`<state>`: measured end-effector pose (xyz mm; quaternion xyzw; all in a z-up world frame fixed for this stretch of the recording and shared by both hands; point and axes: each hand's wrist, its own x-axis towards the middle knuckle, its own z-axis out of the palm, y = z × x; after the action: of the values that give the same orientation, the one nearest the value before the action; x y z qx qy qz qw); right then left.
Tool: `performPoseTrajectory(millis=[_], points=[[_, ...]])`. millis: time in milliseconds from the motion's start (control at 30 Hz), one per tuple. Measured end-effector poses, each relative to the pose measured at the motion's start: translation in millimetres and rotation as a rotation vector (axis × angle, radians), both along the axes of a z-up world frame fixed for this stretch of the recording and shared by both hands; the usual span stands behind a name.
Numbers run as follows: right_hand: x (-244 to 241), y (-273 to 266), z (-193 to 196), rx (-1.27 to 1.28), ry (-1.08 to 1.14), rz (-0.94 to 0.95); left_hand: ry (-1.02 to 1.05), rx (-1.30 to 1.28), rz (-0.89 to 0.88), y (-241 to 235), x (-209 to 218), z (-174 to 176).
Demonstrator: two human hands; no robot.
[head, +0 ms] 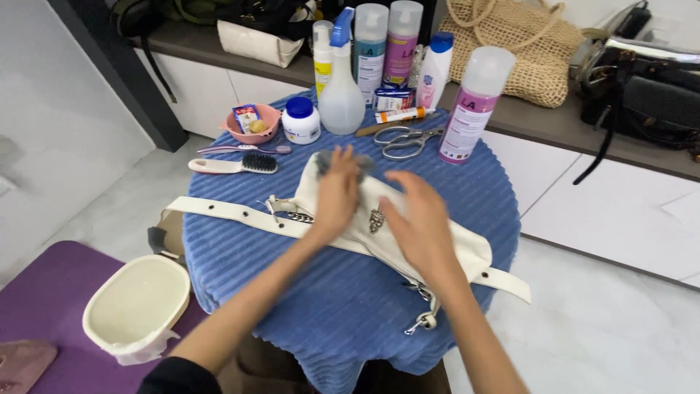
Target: The person is cleaning a white leather bag using various cleaning agents, a sponge, a cloth, and a toothbrush to scrub the surface and details.
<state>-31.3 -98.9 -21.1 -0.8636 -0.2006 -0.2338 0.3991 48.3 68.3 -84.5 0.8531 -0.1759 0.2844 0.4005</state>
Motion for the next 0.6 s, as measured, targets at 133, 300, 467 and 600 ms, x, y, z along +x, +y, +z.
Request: performPoseTrajectory(millis=[133, 300, 467, 600], points=[[71.8, 20.9, -3.2, -0.381, 0.338, -0.023, 0.009, -0.07, 0.006, 6.0, -13.9, 4.7], [90.3, 13.2, 4.0, -0.323, 0.452, -0.004, 0.032, 0.061, 0.219, 24.6, -7.0, -0.4], [131.8, -3.5, -21.0, -0.24, 0.487, 0.015, 0.058, 0.206, 0.314, 34.0, 37.2, -10.4], [157.2, -15.5, -37.3, -0.126, 0.567, 0.025, 0.23, 0.312, 0.298, 12.7, 55.7, -32.8]])
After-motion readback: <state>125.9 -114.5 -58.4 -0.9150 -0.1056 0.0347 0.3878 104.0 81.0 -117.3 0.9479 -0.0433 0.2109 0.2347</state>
